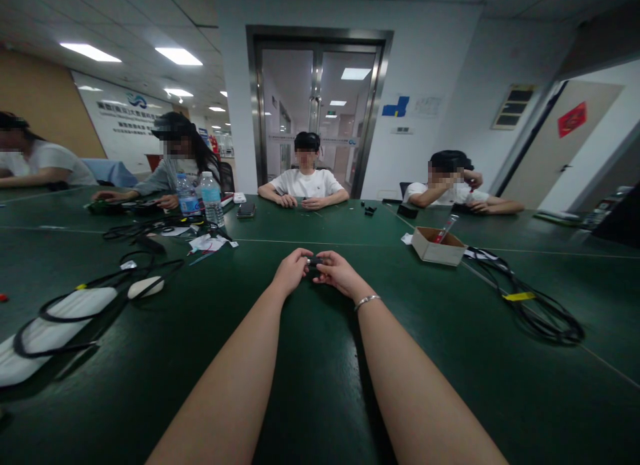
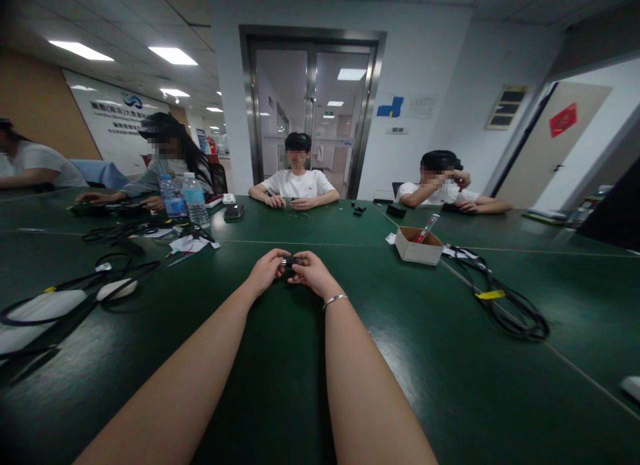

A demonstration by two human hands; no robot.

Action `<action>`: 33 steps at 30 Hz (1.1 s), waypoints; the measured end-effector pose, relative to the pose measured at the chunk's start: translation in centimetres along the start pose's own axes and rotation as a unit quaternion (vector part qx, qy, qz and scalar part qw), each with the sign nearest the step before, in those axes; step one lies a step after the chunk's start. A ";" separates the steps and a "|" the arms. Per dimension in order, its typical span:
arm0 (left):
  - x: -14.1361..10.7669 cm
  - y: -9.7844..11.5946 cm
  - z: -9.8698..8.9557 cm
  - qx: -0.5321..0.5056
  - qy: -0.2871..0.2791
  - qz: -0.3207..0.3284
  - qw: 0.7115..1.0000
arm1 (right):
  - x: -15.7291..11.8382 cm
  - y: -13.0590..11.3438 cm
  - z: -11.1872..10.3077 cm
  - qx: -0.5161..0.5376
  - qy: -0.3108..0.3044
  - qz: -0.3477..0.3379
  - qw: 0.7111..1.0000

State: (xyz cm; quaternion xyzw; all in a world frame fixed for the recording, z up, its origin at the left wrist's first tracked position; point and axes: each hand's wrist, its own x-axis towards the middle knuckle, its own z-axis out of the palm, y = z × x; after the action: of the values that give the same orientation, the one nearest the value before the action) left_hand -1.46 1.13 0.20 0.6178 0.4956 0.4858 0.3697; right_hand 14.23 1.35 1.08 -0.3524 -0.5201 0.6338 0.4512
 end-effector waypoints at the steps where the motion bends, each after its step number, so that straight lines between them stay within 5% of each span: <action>1: 0.0 0.0 0.0 0.001 -0.005 0.004 1.000 | 0.0 0.0 0.0 0.000 -0.002 0.000 1.000; 18: 0.0 -0.2 0.0 0.033 0.007 0.027 0.999 | -0.2 -0.2 0.2 0.001 0.003 0.007 1.000; 25: 0.1 0.0 0.0 -0.036 0.003 -0.005 0.999 | -0.2 -0.2 0.3 -0.021 0.001 0.006 1.000; 30: -0.1 0.0 -0.2 -0.018 0.014 0.003 1.000 | -0.1 0.5 1.2 -0.178 0.087 -0.036 0.980; 33: -0.4 0.0 -0.1 0.040 0.014 0.019 0.999 | -0.3 0.8 2.5 -0.363 0.139 -0.076 0.918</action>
State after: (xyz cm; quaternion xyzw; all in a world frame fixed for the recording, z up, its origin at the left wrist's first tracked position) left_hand -1.55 0.73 0.10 0.6341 0.5082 0.4814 0.3285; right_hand 11.87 0.12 0.83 -0.5358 -0.6720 0.3099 0.4065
